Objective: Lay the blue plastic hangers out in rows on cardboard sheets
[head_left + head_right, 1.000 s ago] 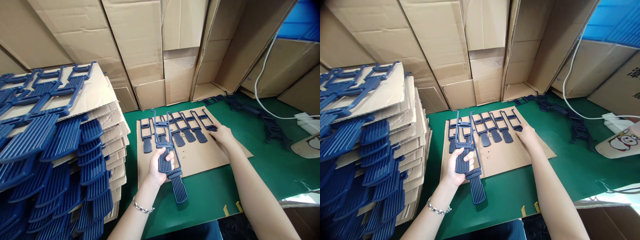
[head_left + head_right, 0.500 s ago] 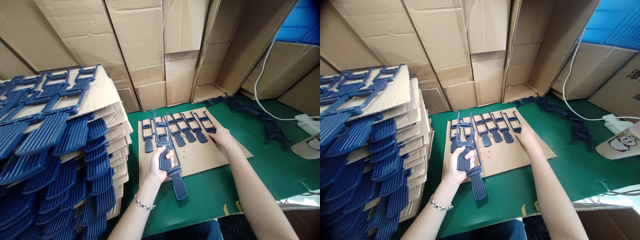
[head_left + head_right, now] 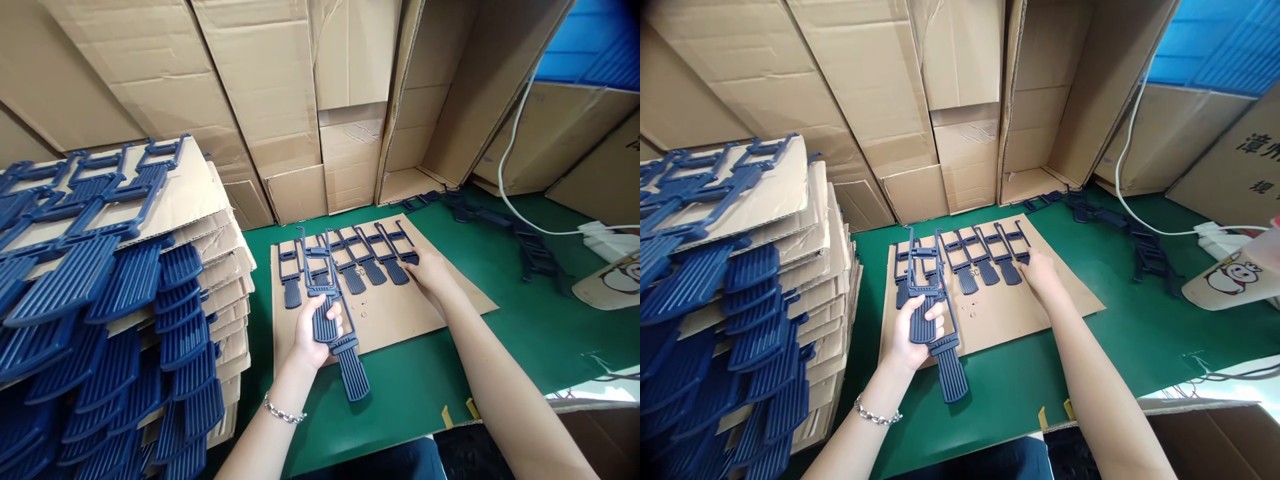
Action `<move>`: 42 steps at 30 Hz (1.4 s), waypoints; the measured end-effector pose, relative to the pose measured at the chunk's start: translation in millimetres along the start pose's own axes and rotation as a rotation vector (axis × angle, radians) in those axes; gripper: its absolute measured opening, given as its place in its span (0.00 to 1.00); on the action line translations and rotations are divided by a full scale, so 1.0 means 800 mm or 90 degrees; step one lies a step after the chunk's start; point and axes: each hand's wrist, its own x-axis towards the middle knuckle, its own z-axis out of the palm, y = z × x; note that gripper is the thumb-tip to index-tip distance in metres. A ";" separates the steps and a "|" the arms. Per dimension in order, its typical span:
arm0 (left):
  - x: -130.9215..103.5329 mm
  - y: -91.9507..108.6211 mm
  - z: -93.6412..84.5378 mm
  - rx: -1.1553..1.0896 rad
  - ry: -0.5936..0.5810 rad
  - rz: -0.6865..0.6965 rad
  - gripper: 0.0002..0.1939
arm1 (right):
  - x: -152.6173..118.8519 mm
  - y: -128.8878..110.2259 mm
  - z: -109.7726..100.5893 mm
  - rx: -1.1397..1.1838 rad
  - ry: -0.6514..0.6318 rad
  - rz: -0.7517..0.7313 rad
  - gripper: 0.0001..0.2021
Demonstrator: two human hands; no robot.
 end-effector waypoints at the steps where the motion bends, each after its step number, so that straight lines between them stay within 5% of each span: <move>1: 0.000 0.000 0.000 0.001 0.000 0.001 0.11 | 0.000 0.000 0.001 0.000 0.000 -0.001 0.26; 21: 0.000 -0.005 0.004 0.022 -0.018 -0.024 0.12 | 0.001 -0.003 0.008 0.044 0.042 0.004 0.28; 24: 0.000 -0.003 0.003 0.017 -0.006 -0.013 0.11 | 0.012 0.023 -0.013 0.051 0.098 0.078 0.32; 33: -0.003 -0.004 0.001 -0.010 -0.016 -0.019 0.10 | 0.086 0.196 -0.085 -0.004 0.130 0.391 0.42; 37: -0.004 -0.006 -0.001 0.043 -0.016 0.021 0.10 | 0.086 0.196 -0.066 -0.002 0.045 0.446 0.43; 42: -0.010 -0.010 0.001 0.043 0.039 0.065 0.15 | 0.072 0.156 -0.042 -0.033 0.010 0.356 0.41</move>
